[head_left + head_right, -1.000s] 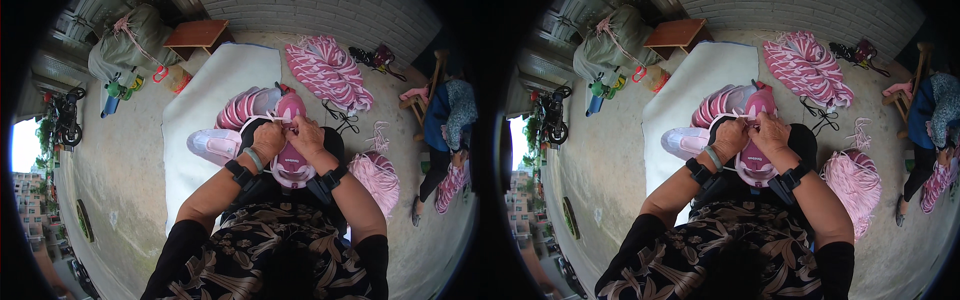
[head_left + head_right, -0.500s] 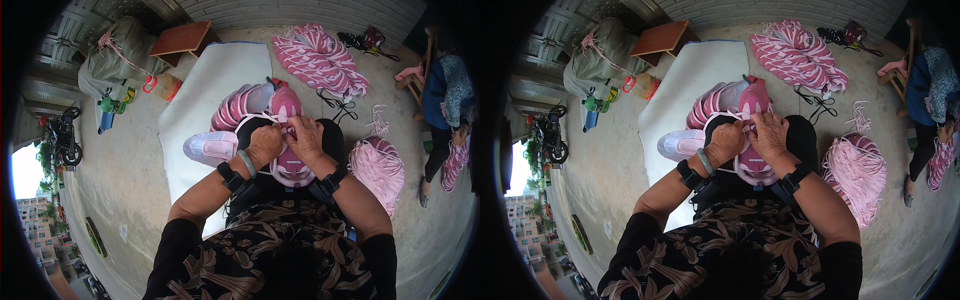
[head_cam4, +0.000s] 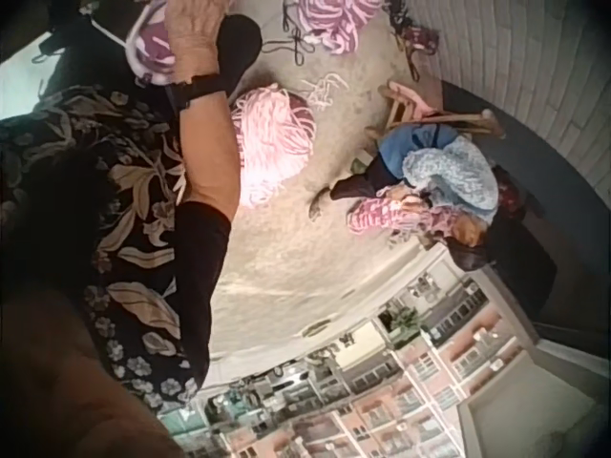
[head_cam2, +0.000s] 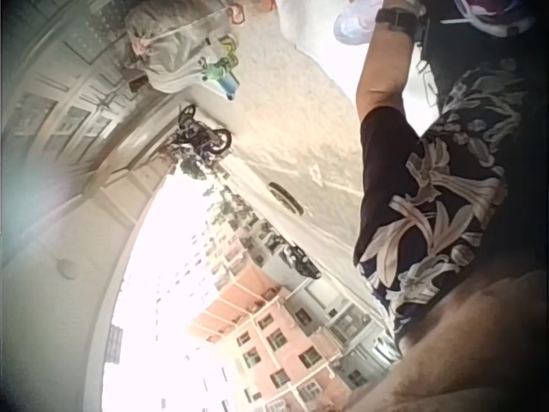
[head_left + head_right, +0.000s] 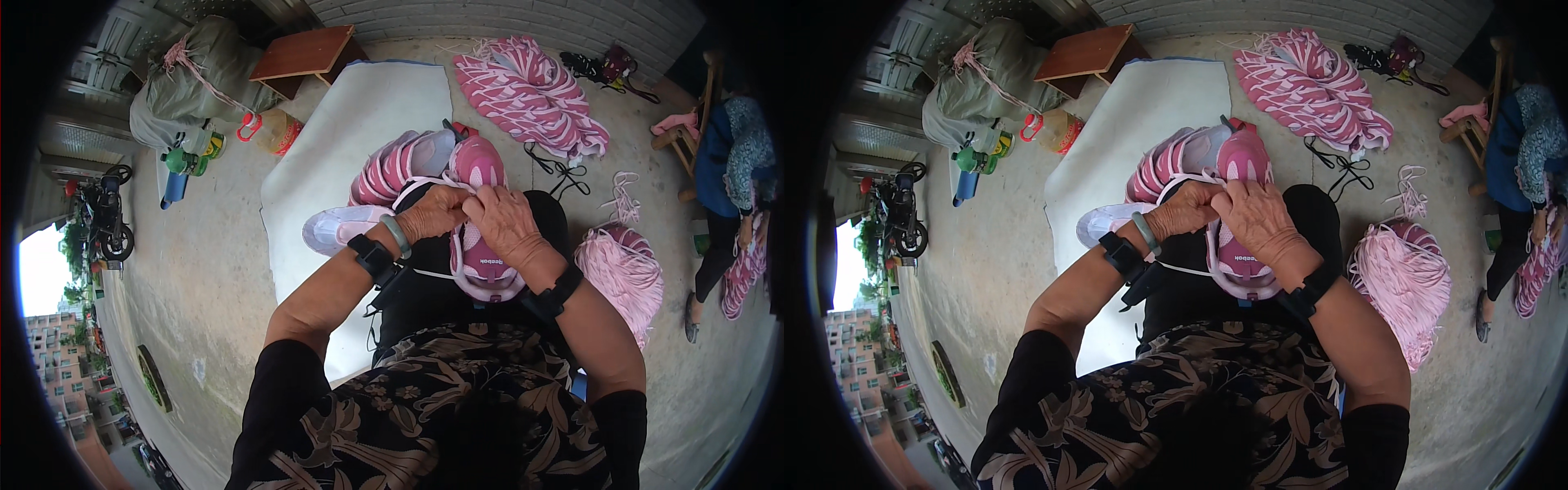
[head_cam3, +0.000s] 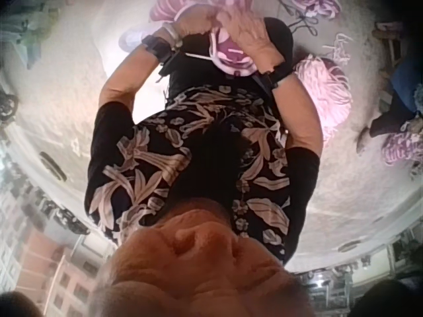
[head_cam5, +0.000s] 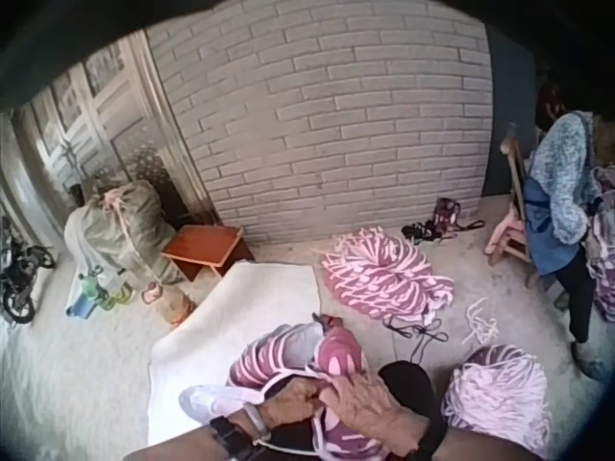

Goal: The person threads pink shoelaces through the eyelets of a pink Reebok sneaker held on their lap. They pull the laces tight and tie a knot to secure the shoe.

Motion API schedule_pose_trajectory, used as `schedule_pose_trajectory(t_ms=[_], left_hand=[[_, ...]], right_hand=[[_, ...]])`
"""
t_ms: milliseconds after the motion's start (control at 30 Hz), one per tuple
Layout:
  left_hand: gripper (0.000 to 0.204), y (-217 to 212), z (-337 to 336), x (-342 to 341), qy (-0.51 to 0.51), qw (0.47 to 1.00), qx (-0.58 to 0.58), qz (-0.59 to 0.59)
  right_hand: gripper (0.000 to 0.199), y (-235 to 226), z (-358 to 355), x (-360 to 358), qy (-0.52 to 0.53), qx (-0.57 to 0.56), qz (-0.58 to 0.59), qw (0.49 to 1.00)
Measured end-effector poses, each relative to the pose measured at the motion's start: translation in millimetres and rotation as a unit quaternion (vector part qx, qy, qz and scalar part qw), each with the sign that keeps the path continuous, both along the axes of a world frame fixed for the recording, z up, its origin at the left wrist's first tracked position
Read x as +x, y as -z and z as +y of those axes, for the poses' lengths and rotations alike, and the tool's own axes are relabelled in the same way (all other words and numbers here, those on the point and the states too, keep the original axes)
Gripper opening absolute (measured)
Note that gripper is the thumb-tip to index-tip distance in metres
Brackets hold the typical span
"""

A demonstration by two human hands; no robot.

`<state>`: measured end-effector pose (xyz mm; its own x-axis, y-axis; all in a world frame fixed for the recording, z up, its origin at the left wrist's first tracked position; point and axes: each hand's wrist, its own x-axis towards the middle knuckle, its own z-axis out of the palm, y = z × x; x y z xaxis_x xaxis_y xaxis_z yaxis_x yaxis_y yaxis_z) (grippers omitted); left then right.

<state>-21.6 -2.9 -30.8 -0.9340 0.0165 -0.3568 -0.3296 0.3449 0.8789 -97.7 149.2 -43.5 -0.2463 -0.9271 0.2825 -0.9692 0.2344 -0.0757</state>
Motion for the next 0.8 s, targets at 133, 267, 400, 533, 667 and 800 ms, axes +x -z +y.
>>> schedule_pose_trajectory(t_ms=[133,267,400,533,667,800], left_hand=[[0.018,21.8,-9.5,5.3,0.027,0.999,0.008,0.036],[0.019,37.9,-12.7,6.5,0.027,0.996,0.042,0.071],[0.020,28.3,-9.7,5.1,0.011,0.995,0.094,0.032],[0.011,17.6,-5.5,6.4,-0.064,0.996,0.041,-0.038],[0.021,22.0,4.7,17.6,-0.145,0.983,-0.109,0.016],[0.040,21.8,20.1,28.4,-0.171,0.902,-0.345,0.194]], right_hand=[[0.011,-1.4,-5.9,-3.8,-0.045,0.083,0.019,0.995],[0.012,-14.2,-17.2,0.6,-0.053,0.172,0.047,0.983],[0.015,-2.5,-23.8,14.7,-0.013,0.226,0.045,0.973],[0.013,-4.8,-21.7,14.5,0.022,0.163,0.010,0.986],[0.008,-18.4,31.7,23.3,0.063,0.077,-0.052,0.994],[0.016,24.4,180.6,8.0,0.264,0.020,-0.248,0.932]])
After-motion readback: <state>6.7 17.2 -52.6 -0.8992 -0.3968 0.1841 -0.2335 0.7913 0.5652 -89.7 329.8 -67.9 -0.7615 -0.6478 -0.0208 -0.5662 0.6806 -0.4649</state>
